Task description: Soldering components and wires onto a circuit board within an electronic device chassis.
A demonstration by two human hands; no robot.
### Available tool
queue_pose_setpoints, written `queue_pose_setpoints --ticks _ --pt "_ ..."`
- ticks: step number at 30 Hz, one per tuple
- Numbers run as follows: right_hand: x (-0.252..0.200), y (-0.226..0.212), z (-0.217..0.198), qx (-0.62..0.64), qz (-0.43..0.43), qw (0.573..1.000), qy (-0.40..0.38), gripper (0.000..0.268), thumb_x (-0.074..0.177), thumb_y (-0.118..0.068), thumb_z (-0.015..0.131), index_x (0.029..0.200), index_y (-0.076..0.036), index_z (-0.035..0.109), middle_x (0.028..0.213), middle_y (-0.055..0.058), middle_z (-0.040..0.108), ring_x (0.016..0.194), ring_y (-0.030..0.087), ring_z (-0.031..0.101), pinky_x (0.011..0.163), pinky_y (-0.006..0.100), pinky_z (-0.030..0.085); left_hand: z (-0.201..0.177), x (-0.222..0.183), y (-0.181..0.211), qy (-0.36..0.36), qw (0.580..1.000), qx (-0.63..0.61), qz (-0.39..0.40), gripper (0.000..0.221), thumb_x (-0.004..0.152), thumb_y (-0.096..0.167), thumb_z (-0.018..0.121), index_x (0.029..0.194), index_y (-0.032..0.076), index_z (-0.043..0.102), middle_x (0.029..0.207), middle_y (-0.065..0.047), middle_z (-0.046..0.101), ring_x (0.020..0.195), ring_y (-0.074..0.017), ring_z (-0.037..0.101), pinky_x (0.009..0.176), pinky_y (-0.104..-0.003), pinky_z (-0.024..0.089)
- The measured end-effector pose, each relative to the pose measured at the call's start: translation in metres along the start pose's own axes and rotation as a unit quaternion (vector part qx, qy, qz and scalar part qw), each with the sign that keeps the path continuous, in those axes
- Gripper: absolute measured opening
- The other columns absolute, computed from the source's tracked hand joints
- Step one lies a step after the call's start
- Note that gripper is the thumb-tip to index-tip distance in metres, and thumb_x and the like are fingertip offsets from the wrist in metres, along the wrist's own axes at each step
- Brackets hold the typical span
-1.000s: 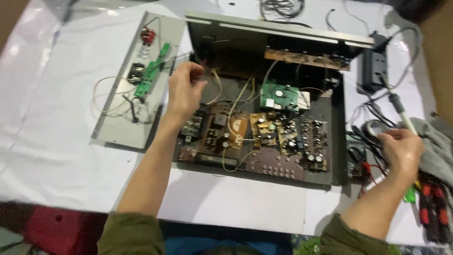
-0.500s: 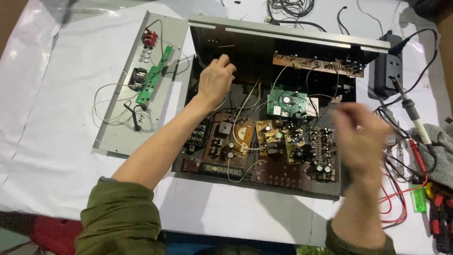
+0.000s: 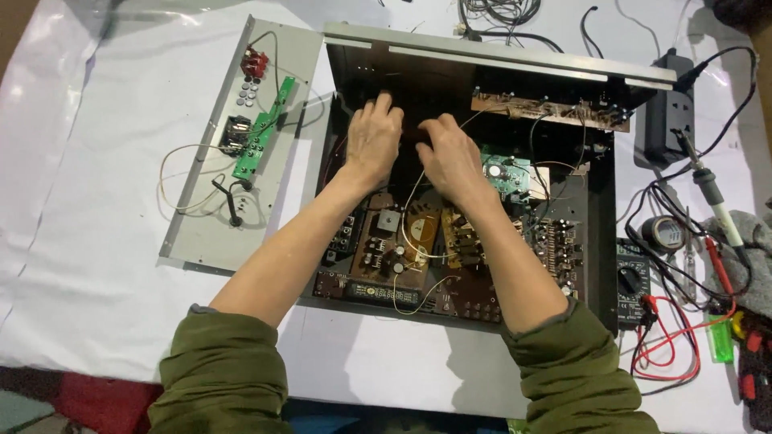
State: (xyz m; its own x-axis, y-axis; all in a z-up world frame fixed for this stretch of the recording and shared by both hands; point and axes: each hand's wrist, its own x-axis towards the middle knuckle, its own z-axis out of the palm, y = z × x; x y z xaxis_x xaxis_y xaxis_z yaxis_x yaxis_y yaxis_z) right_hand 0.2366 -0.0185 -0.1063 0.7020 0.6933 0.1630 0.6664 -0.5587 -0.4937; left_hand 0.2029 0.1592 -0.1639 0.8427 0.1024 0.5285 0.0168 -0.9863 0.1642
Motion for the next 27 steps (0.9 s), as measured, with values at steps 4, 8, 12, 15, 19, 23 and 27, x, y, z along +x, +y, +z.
queue_pose_setpoints --ticks 4,8,12,15,19,23,27 --pt "0.002 0.004 0.008 -0.029 -0.02 0.999 0.024 0.032 0.097 -0.015 0.065 0.127 -0.005 0.066 0.112 0.018 0.058 0.09 0.049 0.069 0.072 0.058 0.058 -0.006 0.003 -0.002 0.002 0.999 0.028 0.029 0.016 0.078 0.0 0.077 0.086 0.008 0.065 0.106 -0.01 0.055 0.08 -0.0322 0.062 0.064 -0.041 0.046" --pt "0.0 0.006 0.009 -0.059 -0.027 0.998 0.012 0.03 0.098 -0.015 0.062 0.127 -0.008 0.067 0.119 0.016 0.055 0.087 0.047 0.071 0.066 0.056 0.059 -0.01 0.001 -0.006 0.016 0.998 0.042 0.041 0.015 0.078 0.002 0.077 0.084 0.009 0.066 0.103 -0.008 0.053 0.078 -0.0307 0.057 0.063 -0.039 0.037" --pt "-0.002 0.005 0.008 -0.071 -0.025 0.997 0.008 0.034 0.098 -0.017 0.061 0.131 -0.01 0.065 0.123 0.017 0.051 0.087 0.05 0.069 0.067 0.058 0.059 -0.005 0.001 -0.009 0.019 0.998 0.042 0.041 0.019 0.075 -0.004 0.074 0.084 0.01 0.064 0.1 -0.008 0.052 0.075 -0.0303 0.055 0.062 -0.039 0.034" --pt "-0.002 0.006 0.01 -0.071 -0.026 0.997 0.005 0.032 0.099 -0.017 0.058 0.13 -0.012 0.065 0.124 0.016 0.051 0.087 0.051 0.069 0.066 0.059 0.059 -0.012 0.002 -0.005 0.011 0.998 0.05 0.045 0.019 0.077 -0.003 0.073 0.085 0.011 0.064 0.1 -0.006 0.052 0.076 -0.0283 0.053 0.064 -0.039 0.032" --pt "-0.001 0.01 0.013 -0.081 -0.022 0.996 0.0 0.031 0.097 -0.017 0.06 0.127 -0.014 0.067 0.123 0.015 0.05 0.083 0.051 0.069 0.063 0.057 0.058 -0.018 0.002 0.0 0.006 0.996 0.068 0.053 0.021 0.075 0.0 0.076 0.086 0.012 0.063 0.1 -0.006 0.051 0.08 -0.0275 0.052 0.069 -0.04 0.03" --pt "-0.002 0.009 0.01 -0.063 -0.021 0.998 -0.007 0.033 0.097 -0.017 0.059 0.129 -0.014 0.066 0.123 0.016 0.051 0.085 0.053 0.069 0.063 0.058 0.058 -0.022 0.001 0.002 -0.014 0.998 0.054 0.04 0.025 0.075 0.015 0.084 0.093 0.018 0.066 0.094 -0.001 0.051 0.085 -0.0254 0.054 0.08 -0.045 0.031" --pt "0.0 0.015 0.015 -0.086 -0.022 0.996 -0.007 0.032 0.096 -0.016 0.062 0.127 -0.015 0.067 0.121 0.014 0.05 0.082 0.049 0.07 0.061 0.055 0.059 -0.01 0.001 -0.002 -0.016 0.999 0.018 0.023 0.022 0.078 0.016 0.083 0.093 0.02 0.067 0.087 0.001 0.052 0.084 -0.024 0.055 0.083 -0.046 0.031"
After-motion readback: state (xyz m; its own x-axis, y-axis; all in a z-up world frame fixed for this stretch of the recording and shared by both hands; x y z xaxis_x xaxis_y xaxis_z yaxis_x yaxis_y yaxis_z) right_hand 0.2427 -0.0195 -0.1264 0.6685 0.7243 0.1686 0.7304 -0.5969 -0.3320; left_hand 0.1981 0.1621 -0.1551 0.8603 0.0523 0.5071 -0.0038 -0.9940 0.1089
